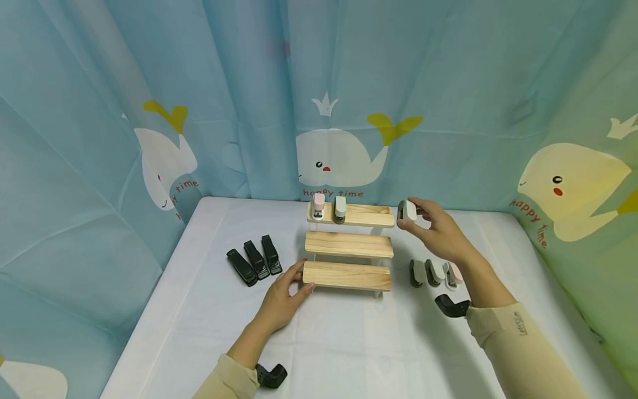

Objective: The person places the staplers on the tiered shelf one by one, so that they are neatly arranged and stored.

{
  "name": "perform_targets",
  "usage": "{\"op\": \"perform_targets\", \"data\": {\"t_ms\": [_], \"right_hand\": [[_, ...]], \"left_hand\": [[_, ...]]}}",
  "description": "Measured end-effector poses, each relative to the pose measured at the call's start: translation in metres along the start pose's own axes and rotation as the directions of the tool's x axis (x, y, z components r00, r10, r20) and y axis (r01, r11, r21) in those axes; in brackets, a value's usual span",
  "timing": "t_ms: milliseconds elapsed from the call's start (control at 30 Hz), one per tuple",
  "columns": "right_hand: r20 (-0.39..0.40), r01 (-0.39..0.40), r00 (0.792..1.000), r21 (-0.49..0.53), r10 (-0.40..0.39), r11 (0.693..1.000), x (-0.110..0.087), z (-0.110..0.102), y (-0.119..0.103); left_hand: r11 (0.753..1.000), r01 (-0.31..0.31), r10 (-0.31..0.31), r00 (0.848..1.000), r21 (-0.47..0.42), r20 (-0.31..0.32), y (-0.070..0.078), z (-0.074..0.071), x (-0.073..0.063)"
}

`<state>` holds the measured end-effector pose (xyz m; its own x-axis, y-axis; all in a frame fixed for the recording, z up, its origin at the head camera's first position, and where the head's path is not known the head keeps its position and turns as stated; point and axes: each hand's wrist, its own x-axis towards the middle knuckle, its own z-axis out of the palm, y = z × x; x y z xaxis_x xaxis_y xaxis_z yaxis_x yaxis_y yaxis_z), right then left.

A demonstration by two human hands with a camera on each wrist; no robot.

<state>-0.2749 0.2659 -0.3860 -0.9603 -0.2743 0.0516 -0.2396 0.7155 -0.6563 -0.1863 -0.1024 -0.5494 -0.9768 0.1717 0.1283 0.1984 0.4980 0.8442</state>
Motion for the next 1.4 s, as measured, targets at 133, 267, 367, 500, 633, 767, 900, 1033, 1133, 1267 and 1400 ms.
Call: {"op": "perform_targets", "data": {"t_ms": [133, 267, 367, 500, 633, 767, 900, 1033, 1133, 1267, 1400], "right_hand": [[-0.011, 0.036, 0.999, 0.012, -0.036, 0.999, 0.005, 0.003, -0.003], [-0.009, 0.054, 0.999, 0.026, -0.054, 0.998, 0.008, 0.006, -0.008], [-0.011, 0.071, 0.997, 0.032, -0.071, 0.997, 0.011, 0.009, -0.011], [-0.016, 0.088, 0.996, 0.029, -0.088, 0.996, 0.014, 0.013, -0.015], [-0.019, 0.079, 0.997, 0.026, -0.079, 0.997, 0.018, 0.018, -0.019], [-0.015, 0.088, 0.996, 0.035, -0.088, 0.995, 0.021, 0.022, -0.023], [0.002, 0.096, 0.995, 0.041, -0.096, 0.995, 0.023, 0.025, -0.028], [0.013, 0.115, 0.993, 0.043, -0.116, 0.992, 0.026, 0.029, -0.030], [0.017, 0.123, 0.992, 0.053, -0.124, 0.991, 0.027, 0.031, -0.032], [0.022, 0.127, 0.991, 0.064, -0.128, 0.990, 0.028, 0.035, -0.035], [0.028, 0.132, 0.990, 0.089, -0.135, 0.987, 0.030, 0.039, -0.038]], "left_hand": [[1.000, 0.002, -0.002, 1.000, 0.000, -0.004, 0.000, 0.000, 0.000], [1.000, 0.002, -0.002, 1.000, -0.002, -0.004, 0.001, 0.000, 0.000], [1.000, 0.006, -0.006, 1.000, -0.005, -0.003, 0.002, 0.000, -0.001], [1.000, 0.006, -0.006, 1.000, -0.003, -0.007, 0.001, 0.000, -0.001], [1.000, 0.003, -0.003, 1.000, 0.001, -0.012, 0.001, 0.000, -0.001], [1.000, 0.013, -0.013, 1.000, 0.005, -0.010, 0.001, 0.001, -0.001], [1.000, 0.017, -0.017, 1.000, 0.007, -0.011, 0.001, 0.002, -0.002], [1.000, 0.017, -0.017, 1.000, 0.013, -0.013, 0.000, 0.003, -0.002], [1.000, 0.017, -0.016, 1.000, 0.018, -0.014, -0.001, 0.003, -0.002], [1.000, 0.016, -0.015, 1.000, 0.011, -0.012, -0.001, 0.003, -0.002], [1.000, 0.011, -0.011, 1.000, -0.001, -0.008, 0.000, 0.002, -0.003]]}}
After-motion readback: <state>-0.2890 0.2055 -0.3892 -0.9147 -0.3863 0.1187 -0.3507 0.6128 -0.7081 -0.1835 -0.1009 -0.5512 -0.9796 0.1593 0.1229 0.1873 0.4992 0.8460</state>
